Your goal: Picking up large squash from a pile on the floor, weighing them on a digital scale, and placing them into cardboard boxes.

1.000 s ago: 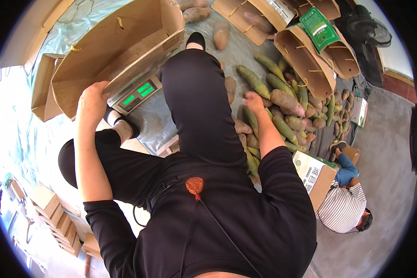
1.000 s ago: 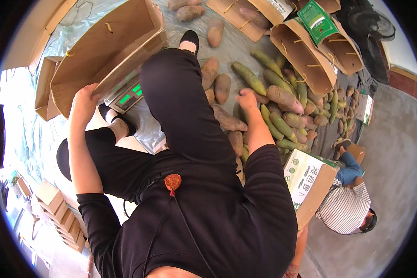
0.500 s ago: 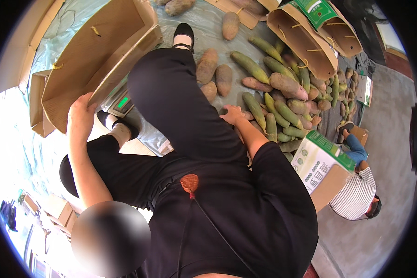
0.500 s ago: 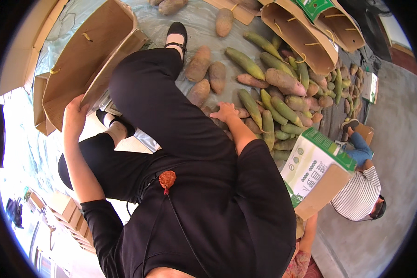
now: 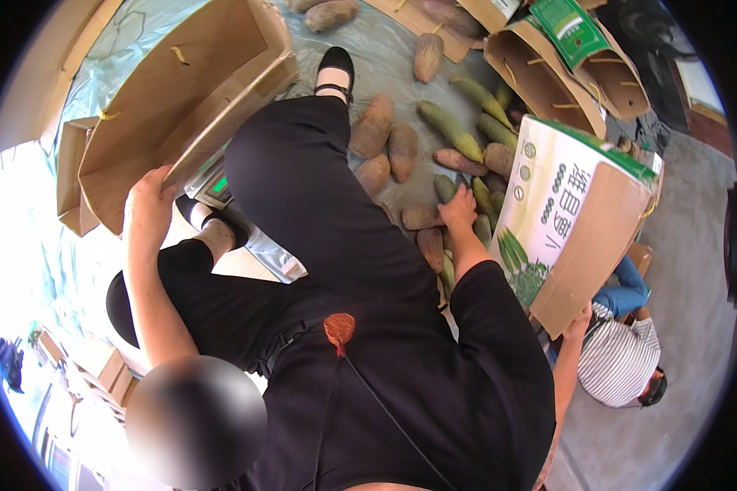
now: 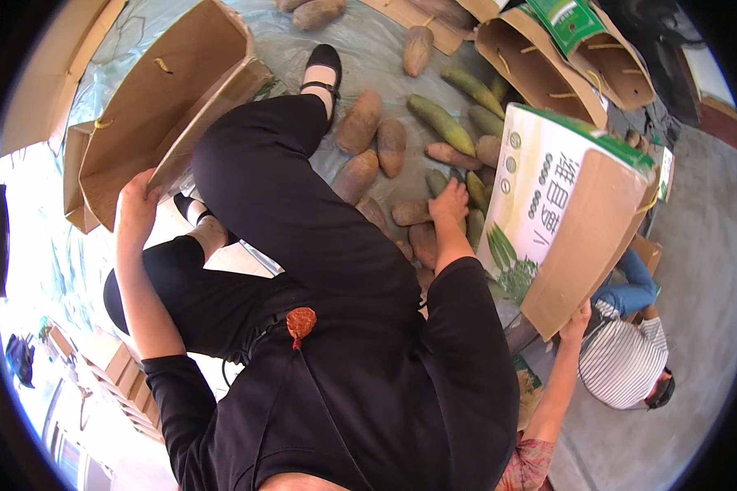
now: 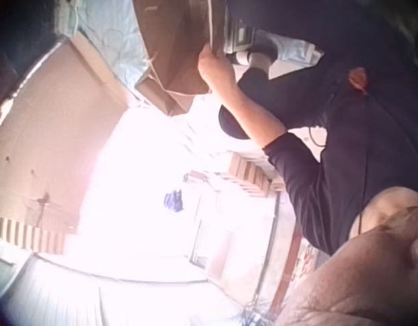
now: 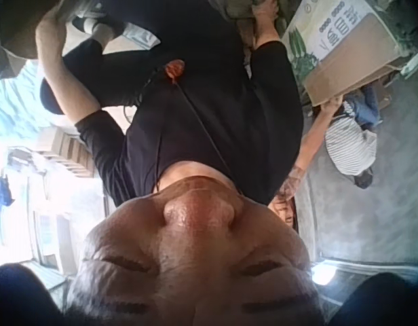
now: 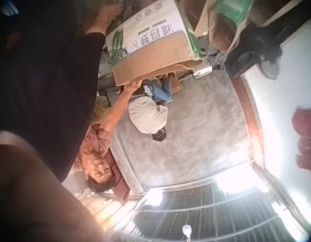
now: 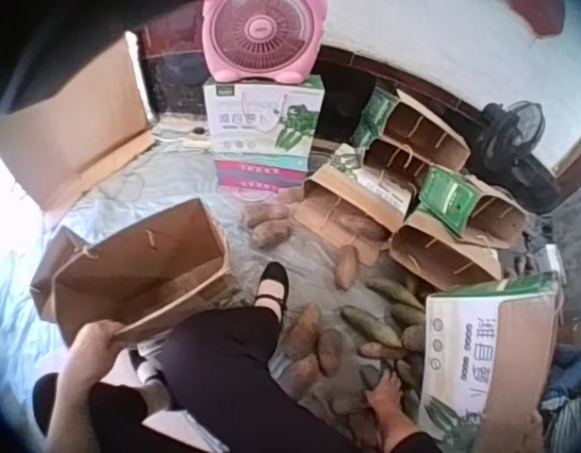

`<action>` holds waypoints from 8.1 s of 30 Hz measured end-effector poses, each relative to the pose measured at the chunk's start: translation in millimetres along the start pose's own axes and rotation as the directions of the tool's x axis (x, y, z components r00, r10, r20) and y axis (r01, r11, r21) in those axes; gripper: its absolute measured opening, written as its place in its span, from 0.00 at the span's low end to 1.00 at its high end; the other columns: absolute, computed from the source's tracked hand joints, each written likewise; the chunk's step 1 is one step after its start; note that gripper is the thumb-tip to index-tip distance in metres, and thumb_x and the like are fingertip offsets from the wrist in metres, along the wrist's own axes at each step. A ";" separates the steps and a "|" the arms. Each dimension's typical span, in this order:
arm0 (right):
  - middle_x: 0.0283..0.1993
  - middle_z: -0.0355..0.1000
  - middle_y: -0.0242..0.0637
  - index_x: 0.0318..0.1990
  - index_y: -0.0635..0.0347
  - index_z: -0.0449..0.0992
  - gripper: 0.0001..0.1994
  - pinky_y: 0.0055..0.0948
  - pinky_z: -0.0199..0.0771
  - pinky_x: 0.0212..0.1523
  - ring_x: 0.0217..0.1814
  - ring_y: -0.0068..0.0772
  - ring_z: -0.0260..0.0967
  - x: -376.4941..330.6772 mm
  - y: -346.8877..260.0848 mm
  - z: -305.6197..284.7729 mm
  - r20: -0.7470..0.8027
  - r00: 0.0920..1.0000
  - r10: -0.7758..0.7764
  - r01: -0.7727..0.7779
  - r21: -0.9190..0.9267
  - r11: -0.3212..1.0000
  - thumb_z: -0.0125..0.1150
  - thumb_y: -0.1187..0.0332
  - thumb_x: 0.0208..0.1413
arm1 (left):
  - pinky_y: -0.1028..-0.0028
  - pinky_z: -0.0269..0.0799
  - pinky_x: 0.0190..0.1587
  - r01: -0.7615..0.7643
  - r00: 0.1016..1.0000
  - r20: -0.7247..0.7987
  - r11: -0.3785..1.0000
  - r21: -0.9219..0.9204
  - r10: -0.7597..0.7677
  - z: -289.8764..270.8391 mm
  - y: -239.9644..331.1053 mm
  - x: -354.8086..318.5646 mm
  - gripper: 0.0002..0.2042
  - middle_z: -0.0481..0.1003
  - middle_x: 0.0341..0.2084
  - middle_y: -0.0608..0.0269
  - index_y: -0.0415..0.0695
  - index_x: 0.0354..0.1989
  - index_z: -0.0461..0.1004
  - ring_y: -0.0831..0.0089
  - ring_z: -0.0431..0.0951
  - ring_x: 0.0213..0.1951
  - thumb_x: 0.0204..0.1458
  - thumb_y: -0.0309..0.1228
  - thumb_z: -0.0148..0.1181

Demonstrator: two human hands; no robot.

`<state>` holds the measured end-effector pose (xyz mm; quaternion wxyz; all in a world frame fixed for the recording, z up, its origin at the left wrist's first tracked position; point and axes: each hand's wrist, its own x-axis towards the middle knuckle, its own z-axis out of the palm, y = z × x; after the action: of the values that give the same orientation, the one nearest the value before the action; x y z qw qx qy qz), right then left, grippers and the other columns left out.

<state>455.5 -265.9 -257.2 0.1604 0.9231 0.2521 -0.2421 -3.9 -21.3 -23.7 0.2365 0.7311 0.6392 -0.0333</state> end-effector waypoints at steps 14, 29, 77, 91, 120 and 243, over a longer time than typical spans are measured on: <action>0.58 0.65 0.39 0.56 0.53 0.63 0.35 0.42 0.66 0.56 0.62 0.43 0.61 13.2 13.9 6.2 0.174 0.984 0.023 0.010 -0.183 0.983 0.73 0.62 0.38 | 0.61 0.68 0.47 -0.001 0.999 -0.037 1.000 -0.005 0.001 -0.9 -1.9 -4.7 0.14 0.75 0.37 0.46 0.40 0.43 0.75 0.50 0.74 0.44 0.46 0.21 0.55; 0.45 0.71 0.41 0.49 0.68 0.68 0.28 0.29 0.67 0.50 0.48 0.31 0.67 -6.4 -74.6 -148.8 -0.255 0.788 -0.560 0.559 0.676 0.480 0.71 0.75 0.37 | 0.63 0.73 0.43 -0.085 0.995 -0.046 0.987 0.133 0.092 4.0 -7.8 -6.6 0.15 0.76 0.32 0.53 0.44 0.41 0.76 0.57 0.77 0.40 0.42 0.18 0.53; 0.33 0.75 0.39 0.43 0.61 0.75 0.16 0.30 0.72 0.36 0.34 0.33 0.74 52.0 -0.2 9.6 0.185 0.970 -0.156 0.000 0.646 0.764 0.64 0.71 0.44 | 0.61 0.67 0.46 -0.012 1.000 -0.026 0.999 -0.050 0.011 -5.3 0.5 -3.2 0.14 0.76 0.36 0.46 0.39 0.44 0.75 0.50 0.74 0.42 0.46 0.23 0.56; 0.61 0.60 0.35 0.60 0.40 0.62 0.30 0.49 0.60 0.58 0.65 0.41 0.54 -39.8 -37.2 13.3 0.406 0.808 -0.427 0.562 -0.312 0.766 0.58 0.70 0.47 | 0.61 0.68 0.46 -0.020 0.999 -0.042 0.999 -0.040 0.018 -5.5 -5.1 1.3 0.14 0.75 0.36 0.44 0.38 0.43 0.75 0.49 0.74 0.43 0.45 0.22 0.54; 0.59 0.60 0.43 0.60 0.64 0.56 0.37 0.37 0.57 0.63 0.61 0.37 0.59 -88.9 -195.4 -254.7 -0.594 0.430 -0.680 0.753 0.651 -0.093 0.69 0.81 0.40 | 0.63 0.75 0.41 -0.035 0.997 -0.062 0.992 0.118 0.042 11.7 -13.7 -3.4 0.10 0.76 0.32 0.55 0.44 0.36 0.75 0.57 0.78 0.39 0.43 0.23 0.55; 0.48 0.62 0.37 0.51 0.59 0.63 0.34 0.32 0.68 0.50 0.50 0.35 0.64 -200.5 -311.2 -291.2 -0.563 0.176 -0.808 0.790 0.570 -0.226 0.71 0.75 0.31 | 0.60 0.76 0.36 -0.055 0.992 -0.110 0.993 0.105 0.066 26.4 -16.0 1.6 0.08 0.79 0.32 0.56 0.43 0.32 0.79 0.58 0.81 0.38 0.48 0.28 0.52</action>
<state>241.5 33.8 36.6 -0.4666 0.4819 0.6394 -0.3758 -12.2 -28.9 -52.5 0.1631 0.7619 0.6266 -0.0170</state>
